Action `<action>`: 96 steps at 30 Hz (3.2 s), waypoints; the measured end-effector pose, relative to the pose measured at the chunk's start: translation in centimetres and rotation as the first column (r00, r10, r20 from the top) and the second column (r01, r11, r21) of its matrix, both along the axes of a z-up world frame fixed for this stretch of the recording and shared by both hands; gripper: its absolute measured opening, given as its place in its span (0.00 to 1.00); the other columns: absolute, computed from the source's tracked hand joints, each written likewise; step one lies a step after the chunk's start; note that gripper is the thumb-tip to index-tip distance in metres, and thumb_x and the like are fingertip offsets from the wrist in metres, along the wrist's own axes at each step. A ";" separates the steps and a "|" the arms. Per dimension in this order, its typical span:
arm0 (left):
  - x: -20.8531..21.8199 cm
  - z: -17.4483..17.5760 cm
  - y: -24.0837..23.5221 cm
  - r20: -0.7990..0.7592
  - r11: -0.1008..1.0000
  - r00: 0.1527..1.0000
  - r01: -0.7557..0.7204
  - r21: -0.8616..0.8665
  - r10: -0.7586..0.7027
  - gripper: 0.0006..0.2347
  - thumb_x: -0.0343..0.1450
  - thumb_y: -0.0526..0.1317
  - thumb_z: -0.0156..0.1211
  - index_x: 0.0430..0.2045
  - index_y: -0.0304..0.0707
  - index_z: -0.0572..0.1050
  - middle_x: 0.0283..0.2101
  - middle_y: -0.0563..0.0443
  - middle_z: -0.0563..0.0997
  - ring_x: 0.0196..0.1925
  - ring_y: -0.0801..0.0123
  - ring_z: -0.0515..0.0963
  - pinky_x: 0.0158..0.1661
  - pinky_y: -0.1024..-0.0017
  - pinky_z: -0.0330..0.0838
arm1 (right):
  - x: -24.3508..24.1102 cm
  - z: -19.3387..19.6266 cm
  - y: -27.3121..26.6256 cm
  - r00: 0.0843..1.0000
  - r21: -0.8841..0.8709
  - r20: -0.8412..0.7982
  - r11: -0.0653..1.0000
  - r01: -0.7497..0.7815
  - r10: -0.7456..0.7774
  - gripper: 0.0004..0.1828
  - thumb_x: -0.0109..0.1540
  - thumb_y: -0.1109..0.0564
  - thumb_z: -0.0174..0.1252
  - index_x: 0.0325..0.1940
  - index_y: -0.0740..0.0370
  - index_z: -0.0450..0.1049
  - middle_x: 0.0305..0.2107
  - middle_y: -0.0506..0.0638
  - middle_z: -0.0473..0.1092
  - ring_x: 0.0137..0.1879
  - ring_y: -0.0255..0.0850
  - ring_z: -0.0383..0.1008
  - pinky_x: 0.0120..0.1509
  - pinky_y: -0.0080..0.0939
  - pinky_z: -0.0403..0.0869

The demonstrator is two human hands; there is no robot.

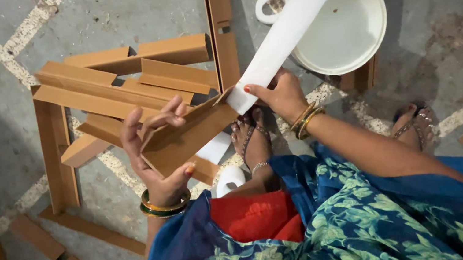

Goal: The person sits on the floor and uses a white foam roller to apply glue from a white bucket onto the edges of brown cardboard strips. They repeatedly dip the roller into the bucket and roll it along the cardboard, then place the treated strips onto a pile.

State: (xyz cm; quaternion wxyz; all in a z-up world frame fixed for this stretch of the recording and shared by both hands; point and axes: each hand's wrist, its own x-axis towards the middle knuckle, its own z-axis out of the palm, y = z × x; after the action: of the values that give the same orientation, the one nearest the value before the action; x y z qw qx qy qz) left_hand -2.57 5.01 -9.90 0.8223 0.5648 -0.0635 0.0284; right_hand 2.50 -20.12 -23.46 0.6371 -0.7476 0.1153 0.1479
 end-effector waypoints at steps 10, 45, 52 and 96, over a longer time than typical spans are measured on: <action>0.0 -1.4 0.2 -0.003 0.998 0.998 -0.065 0.018 0.065 0.38 0.68 0.43 0.79 0.70 0.45 0.59 0.51 0.41 0.78 0.65 0.51 0.71 0.69 0.53 0.63 | -0.4 5.5 3.9 0.974 0.446 -0.227 0.888 0.111 -0.008 0.12 0.58 0.62 0.67 0.44 0.70 0.77 0.34 0.49 0.79 0.36 0.35 0.76 0.40 0.36 0.74; 0.3 -1.4 0.3 -0.163 0.930 0.965 -0.245 -0.274 0.206 0.33 0.69 0.31 0.72 0.66 0.44 0.57 0.49 0.42 0.73 0.62 0.50 0.74 0.68 0.49 0.68 | 1.4 -2.5 0.0 0.980 -0.416 -0.064 0.887 -0.199 0.190 0.31 0.54 0.49 0.72 0.56 0.66 0.71 0.42 0.63 0.78 0.48 0.55 0.80 0.54 0.49 0.76; 0.4 -2.1 0.5 -0.126 0.929 0.971 -0.234 -0.285 0.206 0.32 0.70 0.30 0.69 0.67 0.48 0.57 0.50 0.43 0.72 0.60 0.51 0.73 0.67 0.46 0.66 | 2.2 -5.5 -0.9 0.995 -0.219 0.009 0.971 -0.091 0.095 0.30 0.52 0.51 0.72 0.53 0.68 0.73 0.44 0.62 0.79 0.51 0.55 0.81 0.56 0.48 0.77; 2.5 -14.8 -3.1 -0.006 0.902 0.998 -0.054 0.429 0.063 0.47 0.67 0.29 0.71 0.77 0.42 0.41 0.53 0.44 0.76 0.66 0.53 0.75 0.68 0.57 0.66 | 1.0 11.4 -5.3 0.981 -0.098 0.154 0.990 -0.101 0.115 0.19 0.56 0.57 0.72 0.47 0.69 0.77 0.39 0.53 0.80 0.45 0.38 0.82 0.50 0.38 0.80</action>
State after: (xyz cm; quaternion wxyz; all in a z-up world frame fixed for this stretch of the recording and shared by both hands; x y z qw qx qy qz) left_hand -0.09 1.87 -24.68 0.6774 0.7337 -0.0431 0.0327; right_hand 3.52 -25.46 -12.09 0.6012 -0.7899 0.0299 0.1168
